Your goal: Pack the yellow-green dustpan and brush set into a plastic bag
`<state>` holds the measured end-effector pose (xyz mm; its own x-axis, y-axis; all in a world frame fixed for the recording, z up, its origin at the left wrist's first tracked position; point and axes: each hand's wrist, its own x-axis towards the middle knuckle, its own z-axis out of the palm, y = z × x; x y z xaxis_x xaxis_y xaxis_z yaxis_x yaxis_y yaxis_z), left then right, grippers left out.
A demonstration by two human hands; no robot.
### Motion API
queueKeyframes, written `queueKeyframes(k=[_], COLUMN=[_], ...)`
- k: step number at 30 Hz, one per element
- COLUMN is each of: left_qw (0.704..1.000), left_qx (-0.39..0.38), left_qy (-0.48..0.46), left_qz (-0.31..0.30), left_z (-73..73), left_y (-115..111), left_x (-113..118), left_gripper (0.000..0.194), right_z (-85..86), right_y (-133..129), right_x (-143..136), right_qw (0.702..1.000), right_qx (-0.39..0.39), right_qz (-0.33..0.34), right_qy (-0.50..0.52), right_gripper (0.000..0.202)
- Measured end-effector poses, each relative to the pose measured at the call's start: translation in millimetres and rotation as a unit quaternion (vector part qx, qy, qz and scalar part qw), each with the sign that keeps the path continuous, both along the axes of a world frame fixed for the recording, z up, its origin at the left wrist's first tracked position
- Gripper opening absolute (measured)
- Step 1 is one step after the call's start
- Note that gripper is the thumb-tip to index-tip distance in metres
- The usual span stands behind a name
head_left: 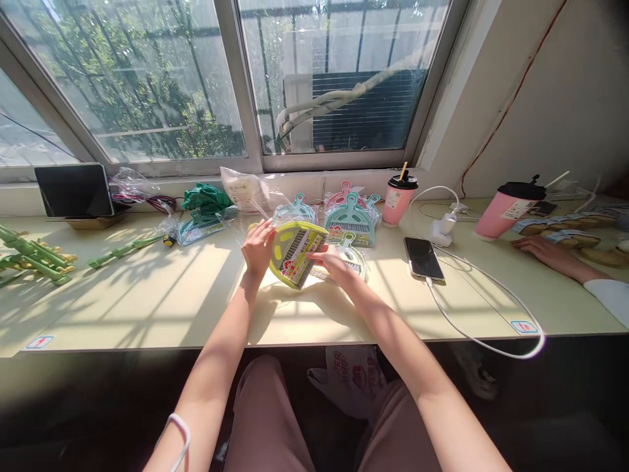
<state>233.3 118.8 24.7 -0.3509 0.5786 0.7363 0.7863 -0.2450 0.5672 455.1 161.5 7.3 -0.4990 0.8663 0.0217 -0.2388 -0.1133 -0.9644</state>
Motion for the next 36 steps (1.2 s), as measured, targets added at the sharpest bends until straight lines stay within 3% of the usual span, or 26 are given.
queueKeyframes(k=[5,9,11,14,17,20,25,32,36], left_qw=[0.998,0.977,0.932,0.818,0.717,0.671,0.679,0.764,0.757], left_qx=[0.007,0.086,0.095,-0.001,-0.084,-0.162,-0.231,-0.121,-0.119], left_qy=[-0.008,-0.197,-0.347,-0.536,-0.591,-0.577,-0.512,-0.496,-0.487], left_qz=[-0.056,-0.001,-0.031,-0.207,-0.360,-0.437,-0.472,-0.395,-0.419], left_z=[4.0,12.1,18.9,26.0,21.8,9.6,-3.8,-1.2,-0.2], left_y=[-7,-12,-12,-12,-12,-9,2,-3,-5], left_x=[14,10,1,-10,-3,17,39,31,44], left_gripper=[0.035,0.093,0.098,0.108,0.113,0.108,0.105,0.105,0.088], right_z=[-2.1,0.0,1.4,0.2,-3.7,-4.9,1.3,6.4,10.5], right_y=[-4,-1,0,-3,-5,-1,5,-15,-21], right_x=[-3,-1,0,-1,-4,-5,-2,-5,-8], right_qw=[0.998,0.994,0.994,0.995,0.995,0.992,0.986,0.992,0.992], right_qx=[-0.002,0.003,0.007,0.000,-0.004,0.001,0.005,-0.017,-0.018], right_qz=[-0.024,-0.055,-0.050,-0.030,-0.024,-0.040,-0.093,-0.064,-0.056], right_qy=[0.050,0.092,0.096,0.095,0.099,0.119,0.136,0.105,0.108], right_gripper=[0.047,0.050,0.053,0.062,0.070,0.062,0.044,0.053,0.055])
